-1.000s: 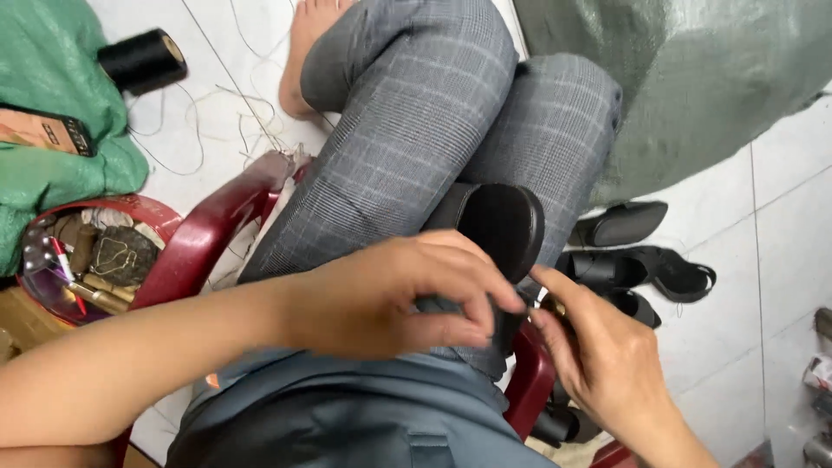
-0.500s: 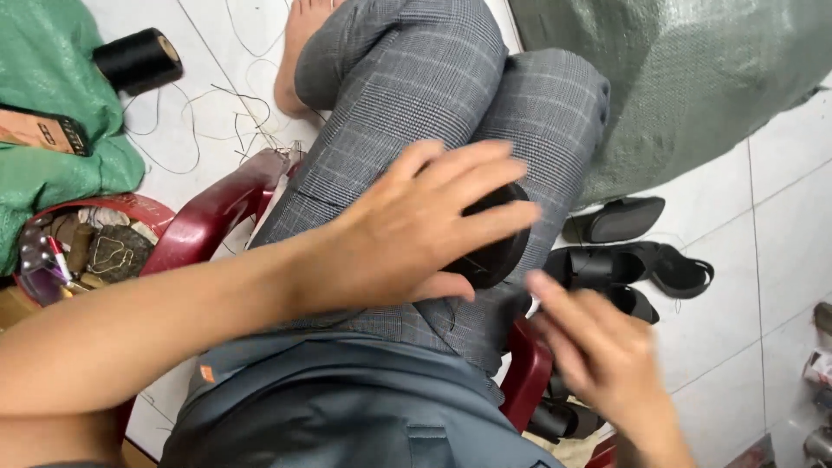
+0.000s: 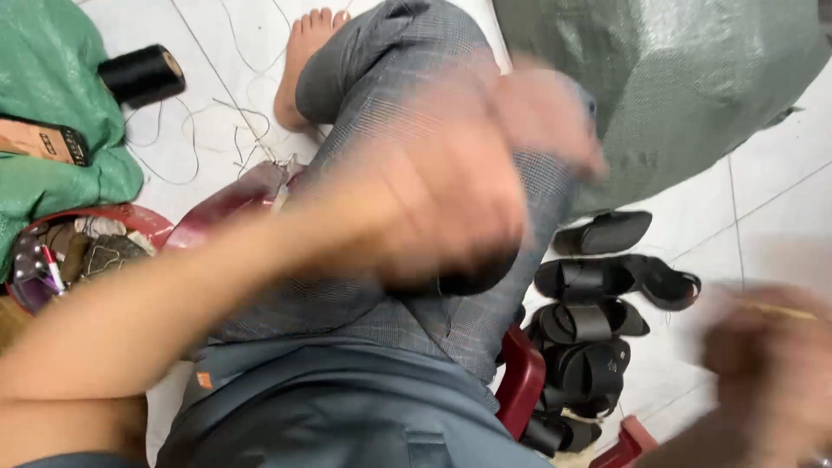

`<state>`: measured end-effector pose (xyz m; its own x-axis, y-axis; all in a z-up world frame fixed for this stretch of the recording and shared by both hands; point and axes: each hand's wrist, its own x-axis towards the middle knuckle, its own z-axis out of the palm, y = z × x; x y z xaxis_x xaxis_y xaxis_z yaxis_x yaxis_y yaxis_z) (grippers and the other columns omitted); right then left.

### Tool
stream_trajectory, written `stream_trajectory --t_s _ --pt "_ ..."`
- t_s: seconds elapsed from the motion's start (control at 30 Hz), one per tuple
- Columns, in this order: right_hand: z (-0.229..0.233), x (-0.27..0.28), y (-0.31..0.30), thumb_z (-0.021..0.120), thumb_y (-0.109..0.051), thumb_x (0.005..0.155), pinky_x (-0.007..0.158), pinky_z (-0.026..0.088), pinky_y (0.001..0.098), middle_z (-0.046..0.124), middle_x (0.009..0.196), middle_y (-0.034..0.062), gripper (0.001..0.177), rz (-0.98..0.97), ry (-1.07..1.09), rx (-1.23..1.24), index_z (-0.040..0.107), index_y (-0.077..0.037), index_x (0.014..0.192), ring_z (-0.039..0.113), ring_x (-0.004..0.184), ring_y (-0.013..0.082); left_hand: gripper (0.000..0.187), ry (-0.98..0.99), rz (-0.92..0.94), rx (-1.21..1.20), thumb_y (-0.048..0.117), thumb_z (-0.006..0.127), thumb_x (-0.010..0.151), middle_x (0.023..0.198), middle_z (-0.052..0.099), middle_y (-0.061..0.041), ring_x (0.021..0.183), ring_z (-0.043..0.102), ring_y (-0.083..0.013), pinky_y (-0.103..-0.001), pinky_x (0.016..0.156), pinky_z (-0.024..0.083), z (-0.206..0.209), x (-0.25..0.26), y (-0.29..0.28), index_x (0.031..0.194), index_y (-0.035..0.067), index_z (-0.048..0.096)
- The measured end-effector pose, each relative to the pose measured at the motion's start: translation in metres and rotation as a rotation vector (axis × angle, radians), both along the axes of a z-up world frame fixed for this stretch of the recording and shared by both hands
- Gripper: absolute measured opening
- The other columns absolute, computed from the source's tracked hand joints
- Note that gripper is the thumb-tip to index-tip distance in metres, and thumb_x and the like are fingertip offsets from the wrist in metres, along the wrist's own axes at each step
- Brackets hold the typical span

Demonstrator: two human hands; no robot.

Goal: Hand-sewing the upper and sole of a sandal using a needle and thread.

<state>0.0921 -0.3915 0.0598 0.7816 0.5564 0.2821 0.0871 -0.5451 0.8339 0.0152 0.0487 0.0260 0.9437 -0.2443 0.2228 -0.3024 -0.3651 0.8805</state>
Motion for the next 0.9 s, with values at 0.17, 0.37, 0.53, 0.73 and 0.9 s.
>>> stream_trajectory --t_s 0.17,0.37,0.53,0.73,0.9 --pt "0.014 -0.042 0.158 0.053 -0.008 0.085 0.074 0.04 0.0255 0.049 0.09 0.0052 0.034 0.269 1.508 0.999 0.055 -0.007 0.119 0.048 0.08 0.0152 0.023 0.163 0.643 0.487 0.025 0.056 0.098 0.072 0.062 -0.006 0.065 0.059 -0.0208 -0.035 0.059 0.044 -0.007 -0.002 0.05 0.081 0.011 0.061" --pt "0.019 -0.039 0.168 0.051 -0.011 0.087 0.049 0.037 0.0201 0.043 0.063 -0.0015 0.037 0.318 1.547 0.842 0.052 -0.015 0.124 0.04 0.05 0.009 0.082 -0.289 0.216 0.48 0.062 0.074 0.065 0.12 0.054 -0.014 0.12 0.045 -0.0317 -0.056 0.097 0.014 -0.005 -0.009 -0.016 0.118 0.003 0.052" --pt "0.023 -0.037 0.17 0.052 -0.011 0.087 0.046 0.039 0.0188 0.042 0.062 -0.003 0.038 0.349 1.52 0.773 0.052 -0.017 0.125 0.038 0.048 0.0078 0.108 -0.254 0.071 0.547 0.072 0.072 0.058 0.119 0.056 -0.015 0.124 0.046 -0.0326 -0.062 0.105 0.005 -0.027 -0.009 -0.043 0.129 -0.005 0.045" --pt "0.027 -0.039 0.167 0.053 -0.014 0.087 0.038 0.037 0.022 0.035 0.06 -0.0039 0.043 0.344 1.437 0.613 0.048 -0.023 0.128 0.034 0.045 0.0087 0.107 -0.243 0.092 0.504 0.067 0.078 0.054 0.103 0.059 -0.012 0.115 0.052 -0.0313 -0.064 0.105 0.004 -0.029 -0.008 -0.047 0.127 -0.006 0.047" --pt "0.027 -0.048 0.165 0.056 -0.023 0.082 0.032 0.044 0.031 0.042 0.063 -0.0072 0.052 0.276 1.18 0.231 0.043 -0.032 0.133 0.047 0.05 0.0104 0.11 -0.272 0.118 0.489 0.066 0.082 0.049 0.09 0.053 -0.009 0.102 0.051 -0.0282 -0.064 0.106 0.008 -0.032 -0.006 -0.053 0.123 -0.009 0.05"
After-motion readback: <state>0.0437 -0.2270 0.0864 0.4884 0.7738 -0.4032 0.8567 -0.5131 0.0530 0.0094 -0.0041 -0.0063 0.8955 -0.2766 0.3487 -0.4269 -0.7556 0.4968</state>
